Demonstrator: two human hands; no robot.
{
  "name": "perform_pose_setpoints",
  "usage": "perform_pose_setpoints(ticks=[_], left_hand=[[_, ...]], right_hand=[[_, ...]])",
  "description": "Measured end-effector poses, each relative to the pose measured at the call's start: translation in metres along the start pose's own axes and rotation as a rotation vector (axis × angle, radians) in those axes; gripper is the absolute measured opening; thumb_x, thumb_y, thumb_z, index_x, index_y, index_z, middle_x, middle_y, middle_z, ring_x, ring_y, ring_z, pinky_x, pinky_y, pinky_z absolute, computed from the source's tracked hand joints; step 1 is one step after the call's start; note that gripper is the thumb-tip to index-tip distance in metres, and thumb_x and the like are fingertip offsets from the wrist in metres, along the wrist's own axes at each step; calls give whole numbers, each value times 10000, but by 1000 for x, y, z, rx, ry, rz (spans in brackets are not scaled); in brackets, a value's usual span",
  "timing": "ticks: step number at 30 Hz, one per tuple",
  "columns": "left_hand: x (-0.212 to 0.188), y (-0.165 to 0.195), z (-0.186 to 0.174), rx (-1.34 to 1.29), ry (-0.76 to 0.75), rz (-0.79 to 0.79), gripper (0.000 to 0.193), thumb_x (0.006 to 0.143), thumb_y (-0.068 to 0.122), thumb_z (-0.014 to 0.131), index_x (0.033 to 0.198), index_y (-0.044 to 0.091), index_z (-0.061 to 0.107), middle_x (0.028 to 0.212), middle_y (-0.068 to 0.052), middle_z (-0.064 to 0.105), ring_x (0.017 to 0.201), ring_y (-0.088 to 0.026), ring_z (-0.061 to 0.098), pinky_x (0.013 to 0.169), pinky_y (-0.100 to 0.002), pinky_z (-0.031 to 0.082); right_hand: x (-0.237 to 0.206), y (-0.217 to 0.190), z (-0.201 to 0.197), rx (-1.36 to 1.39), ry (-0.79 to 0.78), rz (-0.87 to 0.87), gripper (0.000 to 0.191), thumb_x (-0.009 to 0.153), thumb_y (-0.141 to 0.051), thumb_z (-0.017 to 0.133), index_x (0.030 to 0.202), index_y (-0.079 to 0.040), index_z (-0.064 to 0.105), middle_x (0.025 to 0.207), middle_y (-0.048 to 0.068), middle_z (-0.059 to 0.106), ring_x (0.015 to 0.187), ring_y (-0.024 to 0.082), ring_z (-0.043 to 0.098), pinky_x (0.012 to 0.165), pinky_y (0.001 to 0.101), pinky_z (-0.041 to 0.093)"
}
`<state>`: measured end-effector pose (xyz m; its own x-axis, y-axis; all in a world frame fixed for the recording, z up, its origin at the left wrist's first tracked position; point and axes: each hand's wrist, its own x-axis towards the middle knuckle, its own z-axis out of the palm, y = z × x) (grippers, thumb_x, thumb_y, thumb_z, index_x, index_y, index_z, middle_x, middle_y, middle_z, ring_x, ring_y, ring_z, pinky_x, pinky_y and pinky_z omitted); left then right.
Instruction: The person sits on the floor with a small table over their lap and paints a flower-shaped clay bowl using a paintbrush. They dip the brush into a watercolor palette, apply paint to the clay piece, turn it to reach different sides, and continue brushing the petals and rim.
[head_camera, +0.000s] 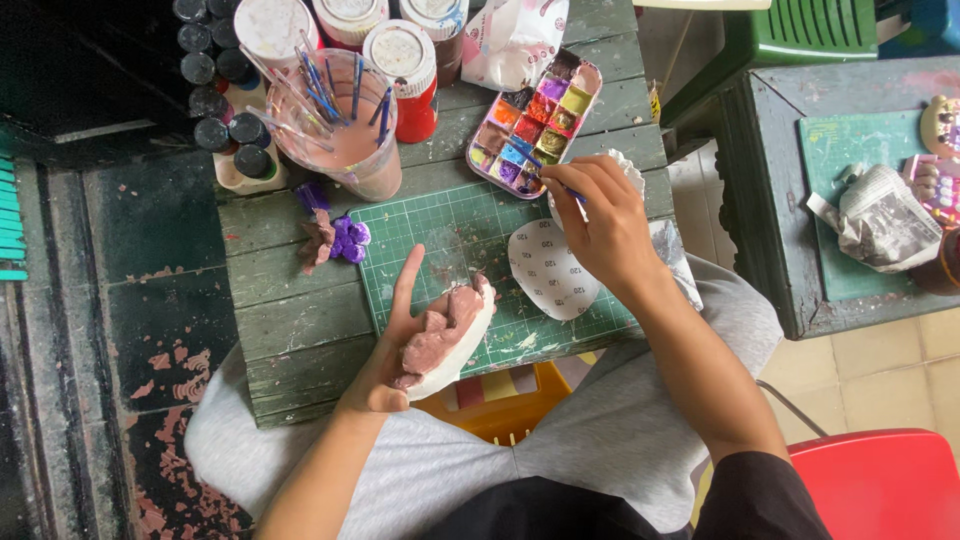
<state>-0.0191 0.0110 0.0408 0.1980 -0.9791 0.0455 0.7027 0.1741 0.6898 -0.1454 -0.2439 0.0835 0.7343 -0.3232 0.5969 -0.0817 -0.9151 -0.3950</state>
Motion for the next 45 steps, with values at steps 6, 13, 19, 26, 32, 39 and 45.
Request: perform_pose_setpoints(ticks=[6, 13, 19, 26, 32, 39, 45], left_hand=[[1, -5, -2, -4, 37, -30, 1618, 556, 545, 948, 1658, 174, -178, 1553, -271, 407, 1505, -425, 389, 1308, -512, 239], [3, -10, 0, -179, 60, -86, 1544, 517, 539, 952, 1654, 241, -49, 1630, -242, 304, 1457, -450, 402, 1256, -541, 292], [2, -11, -4, -354, 65, -104, 1511, 487, 465, 988, 1659, 279, 52, 1638, -189, 293, 1458, -446, 390, 1263, -538, 281], [1, -9, -2, -363, 35, -62, 1546, 506, 434, 982, 1676, 216, -6, 1600, -192, 300, 1479, -447, 361, 1294, -554, 240], [-2, -3, 0, -292, 12, -79, 1586, 500, 466, 954, 1662, 188, -89, 1597, -247, 300, 1471, -468, 362, 1280, -558, 235], [-3, -3, 0, -245, -34, -75, 1582, 532, 514, 947, 1665, 182, -106, 1569, -303, 363, 1452, -459, 396, 1264, -551, 268], [-3, -6, -3, -255, -41, -54, 1606, 536, 520, 962, 1671, 164, -117, 1555, -292, 393, 1448, -462, 385, 1267, -547, 246]], right_hand=[[2, -3, 1, 20, 6, -2, 164, 986, 44, 728, 1134, 0, 672, 1030, 130, 702, 991, 301, 675, 840, 420, 551], [-10, 1, -10, 89, 72, 55, 103, 1036, 43, 677, 1135, 20, 661, 1047, 140, 704, 974, 289, 698, 826, 388, 565], [-47, -6, -38, 785, 396, 263, 189, 1160, -126, 516, 1106, 40, 588, 969, 189, 644, 762, 197, 640, 644, 269, 540], [-63, -27, -37, 991, 271, 246, 248, 1161, -165, 481, 1063, 51, 555, 859, 209, 620, 694, 200, 597, 619, 267, 513], [-57, -22, -26, 1123, 185, 340, 225, 1151, -119, 478, 1087, 79, 563, 971, 233, 627, 771, 212, 605, 706, 289, 527], [-55, -9, -21, 1244, 159, 390, 205, 1147, -93, 464, 1090, 73, 569, 1012, 246, 639, 808, 212, 609, 770, 306, 528], [-50, -17, -32, 1072, 204, 202, 200, 1166, -108, 475, 1099, 52, 574, 955, 202, 633, 827, 228, 617, 748, 320, 550]])
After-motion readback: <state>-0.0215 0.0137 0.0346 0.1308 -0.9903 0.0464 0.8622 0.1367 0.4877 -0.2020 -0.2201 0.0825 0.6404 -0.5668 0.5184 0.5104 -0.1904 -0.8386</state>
